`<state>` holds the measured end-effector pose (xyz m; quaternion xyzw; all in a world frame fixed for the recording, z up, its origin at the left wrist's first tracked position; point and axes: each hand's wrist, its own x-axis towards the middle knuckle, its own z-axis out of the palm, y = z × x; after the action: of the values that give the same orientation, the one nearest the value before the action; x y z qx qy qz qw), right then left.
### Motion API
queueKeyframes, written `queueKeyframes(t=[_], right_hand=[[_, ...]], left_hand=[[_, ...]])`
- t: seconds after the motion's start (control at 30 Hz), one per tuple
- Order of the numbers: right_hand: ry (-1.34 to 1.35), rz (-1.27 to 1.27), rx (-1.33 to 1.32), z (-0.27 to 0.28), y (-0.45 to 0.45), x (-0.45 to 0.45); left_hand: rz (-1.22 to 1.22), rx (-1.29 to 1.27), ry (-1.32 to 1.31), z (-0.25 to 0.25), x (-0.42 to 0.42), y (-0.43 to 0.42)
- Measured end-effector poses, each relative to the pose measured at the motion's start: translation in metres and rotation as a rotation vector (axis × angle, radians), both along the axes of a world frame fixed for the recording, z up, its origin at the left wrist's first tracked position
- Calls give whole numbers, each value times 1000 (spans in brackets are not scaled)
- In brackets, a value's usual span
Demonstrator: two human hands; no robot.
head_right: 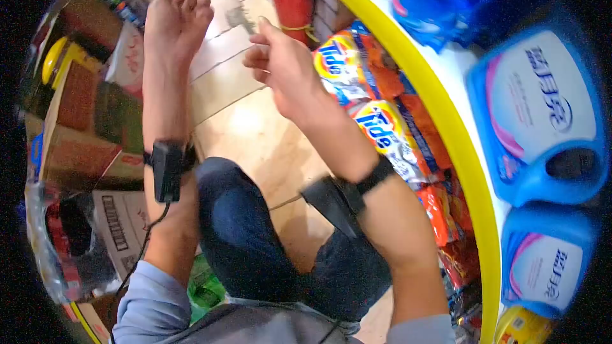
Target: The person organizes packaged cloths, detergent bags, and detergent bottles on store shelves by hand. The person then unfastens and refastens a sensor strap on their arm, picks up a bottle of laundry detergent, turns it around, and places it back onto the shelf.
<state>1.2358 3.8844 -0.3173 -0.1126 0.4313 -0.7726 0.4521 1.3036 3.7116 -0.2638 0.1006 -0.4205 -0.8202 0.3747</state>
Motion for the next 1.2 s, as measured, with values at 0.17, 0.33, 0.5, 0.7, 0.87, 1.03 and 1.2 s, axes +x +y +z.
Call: queueKeyframes(t=[0.17,0.33,0.5,0.7,0.87,1.03,1.2], right_hand=[[-114,76,-45,-20,-32,-17],[-175,54,52,-53,-65,-36],[401,11,323,-73,-81,-34],[1371,154,757,-41,-52,0],[2001,291,977,-59,-25,19],[1775,285,753,-77,38,26],[1504,257,480,-92,51,22]], left_hand=[[-136,-259,-473,-30,35,89],[-290,-413,-562,-50,78,152],[-309,-440,-543,-67,97,173],[12,-1066,-458,-63,96,169],[-24,-1429,-390,-52,84,169],[-94,-1505,-364,-54,78,167],[-146,-1493,-337,-58,68,166]])
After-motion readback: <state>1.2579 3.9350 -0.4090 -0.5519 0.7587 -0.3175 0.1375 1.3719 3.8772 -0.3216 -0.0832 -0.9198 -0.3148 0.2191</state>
